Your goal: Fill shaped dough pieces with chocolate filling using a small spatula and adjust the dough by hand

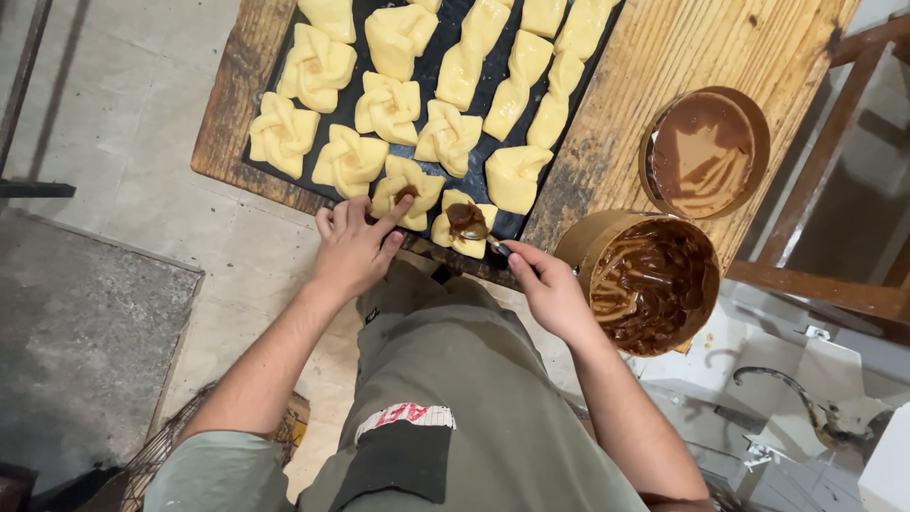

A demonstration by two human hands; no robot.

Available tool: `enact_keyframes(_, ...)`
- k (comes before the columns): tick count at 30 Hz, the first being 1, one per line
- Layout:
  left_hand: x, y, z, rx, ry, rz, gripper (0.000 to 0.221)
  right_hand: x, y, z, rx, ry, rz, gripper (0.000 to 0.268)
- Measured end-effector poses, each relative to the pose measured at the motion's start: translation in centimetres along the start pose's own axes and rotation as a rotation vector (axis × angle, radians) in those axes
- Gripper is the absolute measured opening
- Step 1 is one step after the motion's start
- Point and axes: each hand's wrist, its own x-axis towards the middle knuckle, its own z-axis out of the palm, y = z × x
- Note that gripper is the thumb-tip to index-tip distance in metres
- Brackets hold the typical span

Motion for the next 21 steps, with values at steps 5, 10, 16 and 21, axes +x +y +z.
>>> enact_keyframes(5, 0.7, 0.0, -0.7, 0.051, 0.058, 0.019, 0.057, 2.9, -2.3, 2.8, -0.337, -0.041, -0.097, 0.035)
enact_keyframes(10, 1.0, -0.4, -1.3, 0.137, 0.19, 0.092, 0.058, 5.8, -1.9, 5.1, -0.477, -0.022, -0.172, 0.034)
enact_keyframes(16, 0.7, -1.1, -0.3, 0.212, 0.46, 0.308, 0.058, 6.3, -0.1, 5.2, -0.727, 0.161, -0.462, 0.022)
enact_keyframes(21, -0.1, -0.3, -0.8, 0.275, 0.445, 0.284, 0.053, 5.5, 0.3, 4.8, -0.89, 0.322, -0.642, 0.023)
